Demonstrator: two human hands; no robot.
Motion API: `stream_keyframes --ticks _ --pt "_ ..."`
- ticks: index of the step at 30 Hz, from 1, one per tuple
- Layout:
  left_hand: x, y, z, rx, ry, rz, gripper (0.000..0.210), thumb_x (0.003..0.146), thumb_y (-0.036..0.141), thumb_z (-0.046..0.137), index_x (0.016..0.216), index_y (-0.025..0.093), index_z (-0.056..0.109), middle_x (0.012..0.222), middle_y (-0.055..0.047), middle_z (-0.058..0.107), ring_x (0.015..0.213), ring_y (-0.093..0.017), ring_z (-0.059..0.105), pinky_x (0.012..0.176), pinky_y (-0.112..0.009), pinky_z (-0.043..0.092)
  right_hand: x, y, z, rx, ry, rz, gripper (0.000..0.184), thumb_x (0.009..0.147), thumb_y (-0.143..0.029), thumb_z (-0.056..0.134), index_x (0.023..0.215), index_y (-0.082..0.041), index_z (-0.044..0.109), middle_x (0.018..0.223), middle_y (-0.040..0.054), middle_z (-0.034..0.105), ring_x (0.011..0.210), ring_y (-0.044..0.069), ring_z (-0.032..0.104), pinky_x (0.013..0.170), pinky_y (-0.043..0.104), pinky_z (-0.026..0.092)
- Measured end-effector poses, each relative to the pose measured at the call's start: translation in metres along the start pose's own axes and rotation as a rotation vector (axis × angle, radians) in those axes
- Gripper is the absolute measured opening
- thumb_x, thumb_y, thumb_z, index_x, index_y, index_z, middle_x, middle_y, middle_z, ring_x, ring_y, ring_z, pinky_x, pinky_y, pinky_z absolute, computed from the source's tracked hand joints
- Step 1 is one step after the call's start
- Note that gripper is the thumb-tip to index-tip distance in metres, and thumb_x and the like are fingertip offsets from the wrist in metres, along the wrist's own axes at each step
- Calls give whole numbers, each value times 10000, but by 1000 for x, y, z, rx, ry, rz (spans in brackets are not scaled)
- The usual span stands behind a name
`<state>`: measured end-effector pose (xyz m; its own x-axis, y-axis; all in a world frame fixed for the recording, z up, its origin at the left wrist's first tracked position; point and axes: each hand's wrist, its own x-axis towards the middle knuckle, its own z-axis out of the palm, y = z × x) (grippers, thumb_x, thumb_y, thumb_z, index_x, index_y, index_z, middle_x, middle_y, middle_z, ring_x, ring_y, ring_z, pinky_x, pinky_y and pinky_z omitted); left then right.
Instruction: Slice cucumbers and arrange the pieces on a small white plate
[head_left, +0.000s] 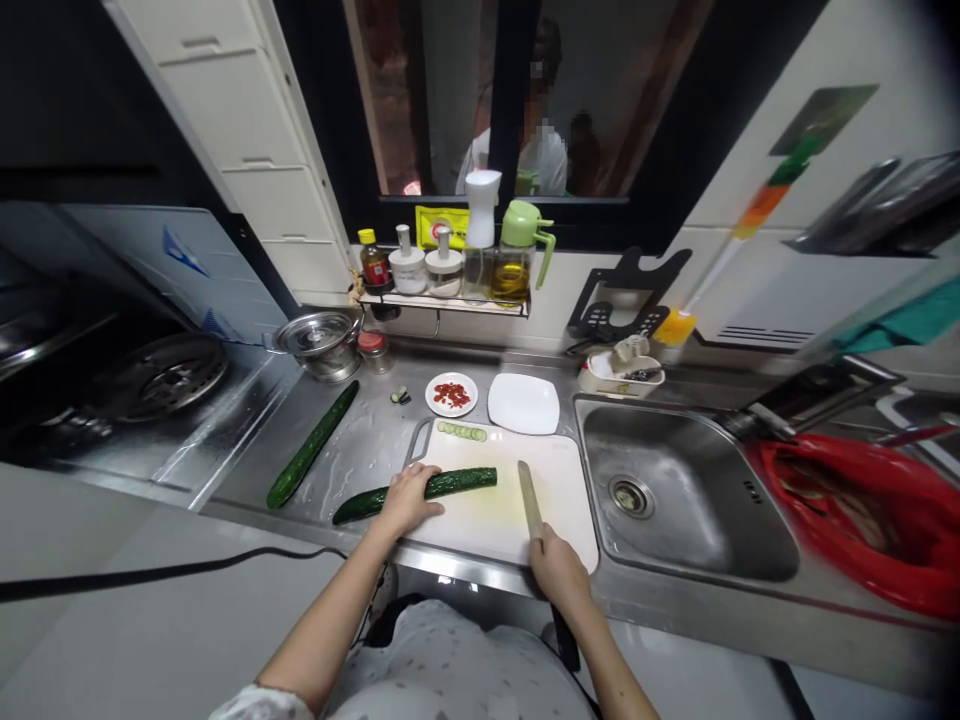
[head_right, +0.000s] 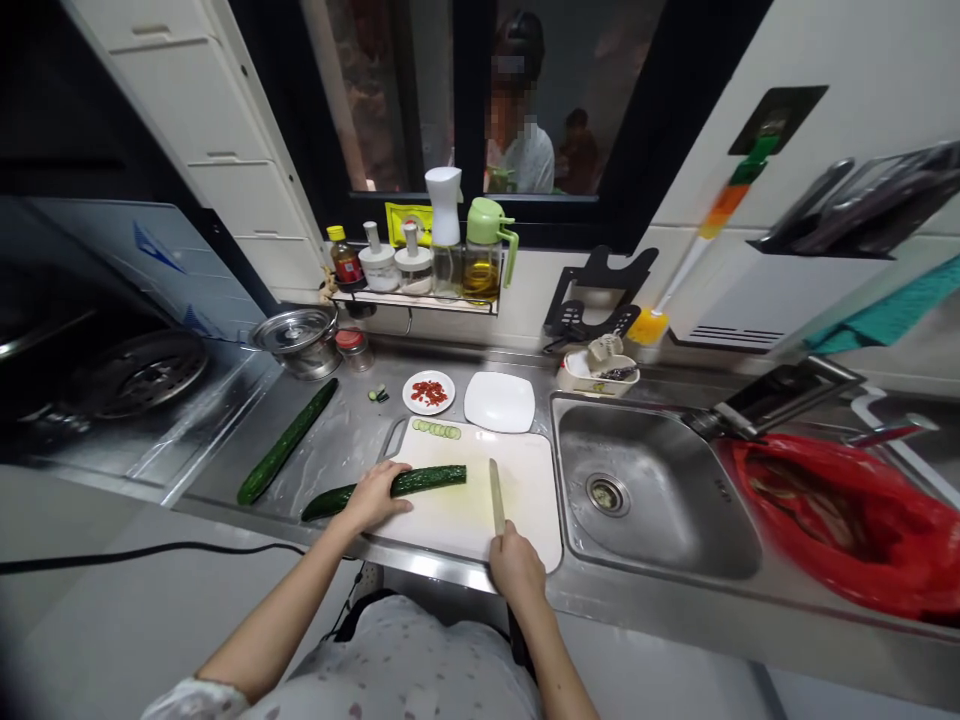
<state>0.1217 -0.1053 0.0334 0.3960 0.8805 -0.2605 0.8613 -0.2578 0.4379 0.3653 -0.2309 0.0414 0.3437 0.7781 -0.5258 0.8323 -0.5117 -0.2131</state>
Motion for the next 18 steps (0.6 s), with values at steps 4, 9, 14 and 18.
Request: stream_keyframes --ticks 4,9,14,18 --pt "0 -4 4 -6 19 -15 581 682 311 718 1235 287 544 1228 -48 572 1177 -250 494 985 -352 361 1 0 0 -2 -1 1 319 905 -253 294 1086 -161 541 997 134 685 924 233 640 677 282 388" --pt "0 -8 3 -29 35 -23 485 734 262 672 1209 284 576 1197 -43 596 1140 -236 519 966 -339 378 2 1 1 0 -2 -10 334 902 -249 285 1086 -154 547 1002 138 680 928 241 637 685 289 394" --pt "-1 -11 1 -68 46 -11 466 754 268 673 1211 290 589 1209 -39 601 1158 -229 514 977 -330 378 2 2 1 7 -5 -6 351 907 -265 283 1108 -163 552 1007 140 678 922 236 636 698 292 404" --pt "2 -18 -4 -90 154 -19 477 770 294 671 1237 297 574 1212 -37 604 1147 -226 524 981 -331 387 3 2 2 -5 -5 -11 354 908 -266 268 1100 -166 548 1001 135 679 916 238 636 683 293 400"
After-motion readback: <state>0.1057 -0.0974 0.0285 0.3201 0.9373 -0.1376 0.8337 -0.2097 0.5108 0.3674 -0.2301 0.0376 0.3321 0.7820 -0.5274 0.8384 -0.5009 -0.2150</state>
